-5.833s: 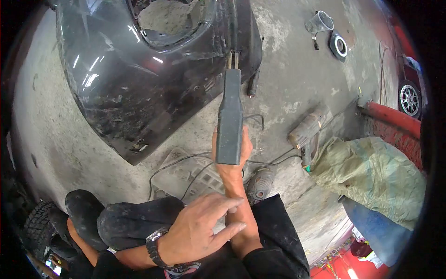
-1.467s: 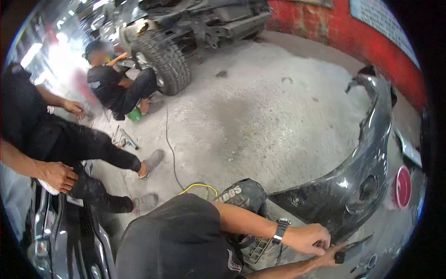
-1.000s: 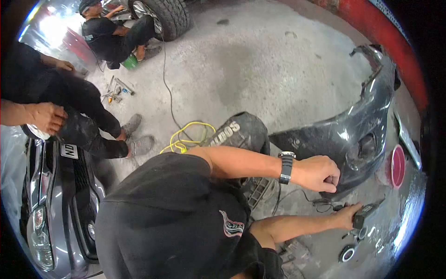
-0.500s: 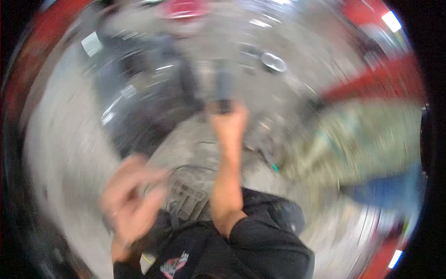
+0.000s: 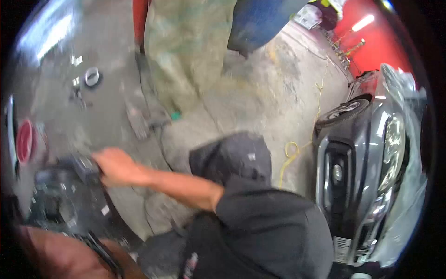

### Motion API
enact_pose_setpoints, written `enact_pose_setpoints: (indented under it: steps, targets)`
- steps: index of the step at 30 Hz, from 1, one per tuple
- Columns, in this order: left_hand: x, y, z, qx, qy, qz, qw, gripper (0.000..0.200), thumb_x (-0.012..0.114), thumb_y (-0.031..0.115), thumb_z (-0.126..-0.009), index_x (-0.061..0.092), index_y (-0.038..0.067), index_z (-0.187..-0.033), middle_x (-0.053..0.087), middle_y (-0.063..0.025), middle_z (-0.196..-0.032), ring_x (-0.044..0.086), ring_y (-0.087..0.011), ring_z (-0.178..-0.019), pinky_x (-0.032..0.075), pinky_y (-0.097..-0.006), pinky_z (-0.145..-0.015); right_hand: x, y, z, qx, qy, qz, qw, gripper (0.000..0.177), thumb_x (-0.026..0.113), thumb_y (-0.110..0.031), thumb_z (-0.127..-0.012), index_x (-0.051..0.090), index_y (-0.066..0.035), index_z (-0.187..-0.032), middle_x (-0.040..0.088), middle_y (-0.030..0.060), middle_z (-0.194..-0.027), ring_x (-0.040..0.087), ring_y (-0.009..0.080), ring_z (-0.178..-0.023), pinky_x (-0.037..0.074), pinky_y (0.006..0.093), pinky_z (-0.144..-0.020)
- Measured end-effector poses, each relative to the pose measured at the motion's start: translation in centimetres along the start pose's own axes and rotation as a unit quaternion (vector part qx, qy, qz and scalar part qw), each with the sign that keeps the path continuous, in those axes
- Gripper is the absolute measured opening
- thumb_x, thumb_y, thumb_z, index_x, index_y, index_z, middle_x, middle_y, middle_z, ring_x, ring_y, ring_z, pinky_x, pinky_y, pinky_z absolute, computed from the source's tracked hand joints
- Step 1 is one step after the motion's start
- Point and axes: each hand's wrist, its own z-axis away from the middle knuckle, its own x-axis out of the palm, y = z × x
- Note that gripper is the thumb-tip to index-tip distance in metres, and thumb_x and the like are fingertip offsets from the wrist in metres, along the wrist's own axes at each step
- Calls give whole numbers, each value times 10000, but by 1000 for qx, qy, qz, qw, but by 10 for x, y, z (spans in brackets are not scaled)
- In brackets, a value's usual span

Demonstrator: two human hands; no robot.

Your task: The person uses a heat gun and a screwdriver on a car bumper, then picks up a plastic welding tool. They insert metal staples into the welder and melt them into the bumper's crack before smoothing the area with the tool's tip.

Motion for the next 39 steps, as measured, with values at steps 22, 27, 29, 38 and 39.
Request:
enact_pose_setpoints:
  steps: [22, 27, 29, 38, 39]
  targets:
    - [-16, 125, 119, -133, 12, -11, 991, 143, 696, 142, -858, 643, 15, -820, 668, -69, -764, 615, -173, -633, 513, -337, -569, 70, 84, 35, -25, -43, 130, 990, 385, 728, -128, -731, 620, -39, -1090, 688, 223, -968, 669, 441, -865, 527, 511, -727]
    - [-38, 165, 142, -155, 7, -74, 985, 157, 693, 146, -860, 632, 14, -802, 663, -60, -742, 614, -161, -611, 518, -335, -550, 99, 158, 80, -28, -45, 260, 964, 380, 702, -93, -761, 563, -102, -1115, 646, 170, -1090, 665, 427, -917, 541, 508, -732]
    - [-57, 166, 144, -146, -11, -197, 970, 196, 668, 166, -898, 619, -10, -969, 695, -56, -794, 659, -175, -714, 553, -372, -625, 111, 189, 102, -8, -79, 309, 948, 384, 681, -71, -771, 557, -102, -1134, 644, 170, -1093, 669, 427, -913, 543, 515, -735]
    - [-115, -28, 118, -97, 364, -79, 923, 295, 628, 156, -983, 668, -14, -1219, 693, -109, -1150, 624, -161, -1044, 495, -303, -889, 105, 222, 123, 69, -217, 370, 901, 563, 813, -119, -744, 506, -31, -1207, 598, 203, -1109, 660, 423, -971, 552, 496, -806]
    - [-113, -23, 121, -78, 363, -94, 924, 294, 609, 178, -994, 669, -17, -1204, 692, -125, -1145, 629, -202, -1063, 504, -347, -896, 106, 222, 121, 80, -222, 370, 899, 588, 828, -122, -732, 504, -31, -1213, 598, 202, -1111, 656, 420, -989, 549, 496, -819]
